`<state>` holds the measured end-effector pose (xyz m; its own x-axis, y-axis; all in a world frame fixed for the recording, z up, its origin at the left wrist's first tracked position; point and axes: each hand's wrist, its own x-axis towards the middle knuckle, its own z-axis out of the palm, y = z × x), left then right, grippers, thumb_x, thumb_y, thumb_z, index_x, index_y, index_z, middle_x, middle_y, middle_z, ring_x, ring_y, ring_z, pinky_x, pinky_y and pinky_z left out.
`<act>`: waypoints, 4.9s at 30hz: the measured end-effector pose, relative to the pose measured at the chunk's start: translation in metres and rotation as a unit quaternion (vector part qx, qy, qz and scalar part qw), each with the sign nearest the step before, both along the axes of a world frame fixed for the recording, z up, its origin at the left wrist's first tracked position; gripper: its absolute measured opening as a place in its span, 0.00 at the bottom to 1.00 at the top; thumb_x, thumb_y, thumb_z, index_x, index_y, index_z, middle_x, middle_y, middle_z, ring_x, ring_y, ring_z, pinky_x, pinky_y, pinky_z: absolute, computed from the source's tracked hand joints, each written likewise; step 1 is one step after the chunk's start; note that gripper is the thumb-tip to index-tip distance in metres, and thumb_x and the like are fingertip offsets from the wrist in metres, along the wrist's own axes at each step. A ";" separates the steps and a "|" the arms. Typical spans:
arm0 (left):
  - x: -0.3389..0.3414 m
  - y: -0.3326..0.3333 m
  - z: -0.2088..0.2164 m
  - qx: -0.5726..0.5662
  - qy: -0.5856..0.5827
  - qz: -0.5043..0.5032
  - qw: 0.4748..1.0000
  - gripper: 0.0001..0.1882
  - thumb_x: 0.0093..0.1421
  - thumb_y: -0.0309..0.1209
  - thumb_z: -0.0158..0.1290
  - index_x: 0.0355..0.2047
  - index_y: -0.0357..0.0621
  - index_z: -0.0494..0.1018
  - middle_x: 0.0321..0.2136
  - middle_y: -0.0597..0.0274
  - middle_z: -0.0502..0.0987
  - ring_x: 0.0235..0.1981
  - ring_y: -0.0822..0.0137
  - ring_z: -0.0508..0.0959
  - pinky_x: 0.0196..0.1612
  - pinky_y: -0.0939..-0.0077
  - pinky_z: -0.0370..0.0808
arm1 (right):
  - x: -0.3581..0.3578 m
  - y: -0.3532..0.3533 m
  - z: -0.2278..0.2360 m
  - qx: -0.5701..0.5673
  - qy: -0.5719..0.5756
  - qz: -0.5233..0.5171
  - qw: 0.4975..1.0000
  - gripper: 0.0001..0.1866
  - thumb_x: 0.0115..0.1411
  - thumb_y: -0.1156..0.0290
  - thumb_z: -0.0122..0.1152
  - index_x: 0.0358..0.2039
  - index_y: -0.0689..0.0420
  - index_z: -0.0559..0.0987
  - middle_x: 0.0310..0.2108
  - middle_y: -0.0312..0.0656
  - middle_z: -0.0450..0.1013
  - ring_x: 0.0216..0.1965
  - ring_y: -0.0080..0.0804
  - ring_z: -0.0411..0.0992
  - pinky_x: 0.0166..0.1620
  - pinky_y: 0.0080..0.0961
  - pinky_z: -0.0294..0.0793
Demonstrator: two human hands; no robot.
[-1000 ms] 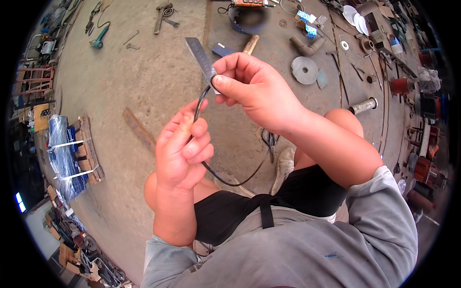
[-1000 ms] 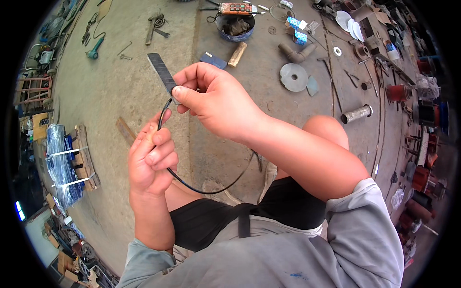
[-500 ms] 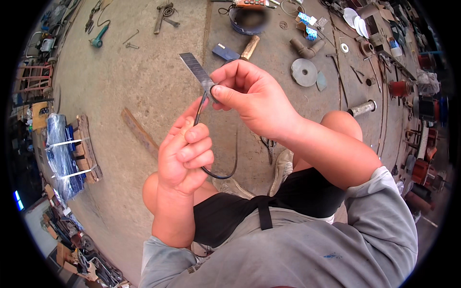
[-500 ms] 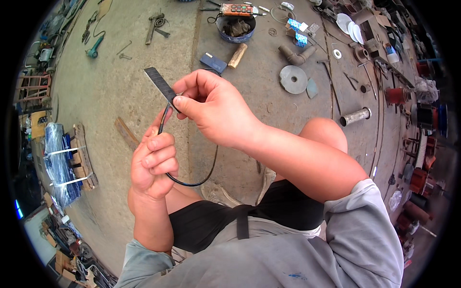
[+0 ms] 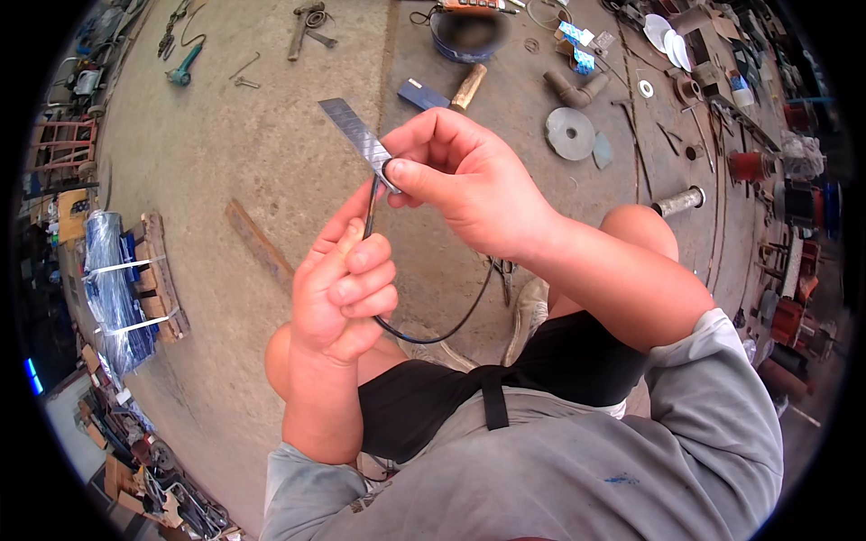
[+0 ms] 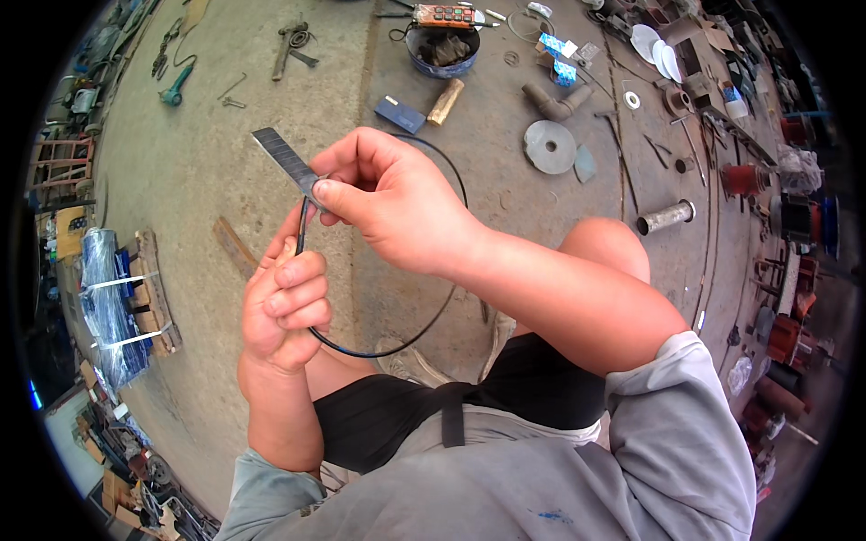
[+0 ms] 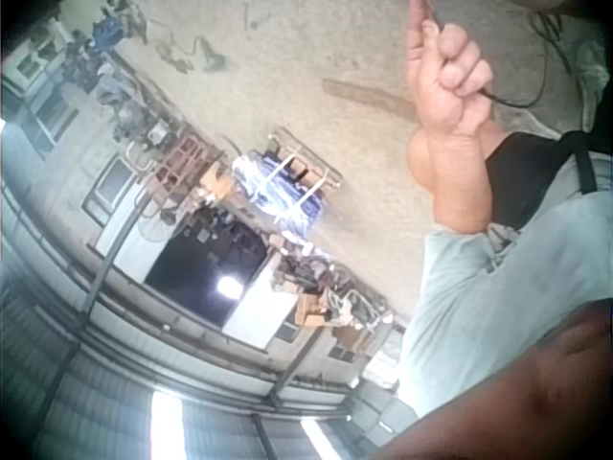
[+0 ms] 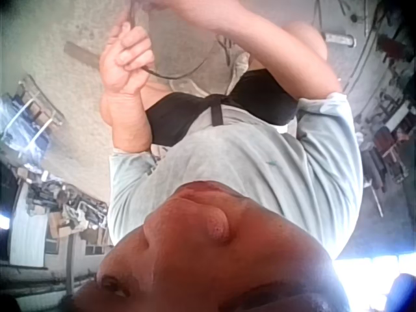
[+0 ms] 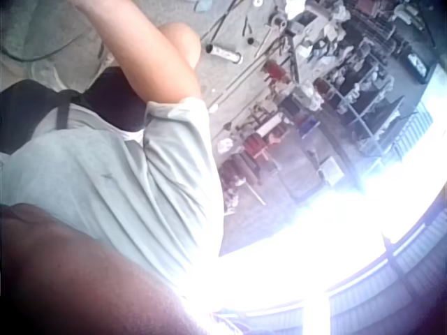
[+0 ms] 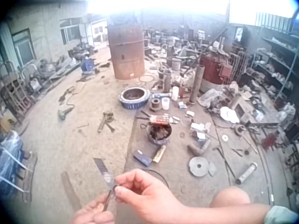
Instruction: The person holds a black wire and uses a metal file to scrape and smooth its surface. The person repeatedly files the wire while rotating it, then inspects the wire and continues filing.
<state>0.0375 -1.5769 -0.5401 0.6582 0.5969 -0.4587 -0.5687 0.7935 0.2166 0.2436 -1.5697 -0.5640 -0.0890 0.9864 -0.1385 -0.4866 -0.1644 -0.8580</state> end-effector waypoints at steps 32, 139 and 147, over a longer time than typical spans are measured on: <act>-0.001 -0.002 -0.003 -0.007 -0.012 0.013 1.000 0.21 0.78 0.29 0.38 0.68 0.50 0.66 0.28 0.70 0.70 0.16 0.87 0.61 0.17 0.91 0.56 | -0.005 -0.010 0.002 0.028 -0.055 0.006 0.998 0.08 0.67 0.76 0.64 0.45 0.61 0.79 0.31 0.33 0.78 0.33 0.16 0.75 0.37 0.19 0.75; 0.002 -0.011 -0.004 0.059 0.012 0.026 0.998 0.20 0.78 0.28 0.37 0.65 0.49 0.68 0.29 0.69 0.68 0.18 0.85 0.63 0.18 0.91 0.59 | -0.011 -0.019 0.003 0.078 -0.107 -0.008 0.991 0.07 0.66 0.77 0.63 0.44 0.60 0.79 0.28 0.30 0.74 0.30 0.14 0.71 0.33 0.18 0.72; 0.006 -0.013 0.001 0.061 0.030 0.037 0.997 0.23 0.75 0.23 0.38 0.68 0.48 0.66 0.29 0.69 0.67 0.17 0.87 0.62 0.16 0.92 0.57 | -0.011 -0.017 0.003 0.075 -0.093 -0.036 0.992 0.09 0.67 0.77 0.63 0.46 0.60 0.77 0.29 0.31 0.74 0.31 0.15 0.71 0.34 0.18 0.72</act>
<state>0.0432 -1.5899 -0.5388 0.5836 0.6965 -0.4176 -0.6081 0.7156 0.3437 0.2329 -1.5868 -0.5611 -0.0045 1.0000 0.0033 -0.3242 0.0017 -0.9460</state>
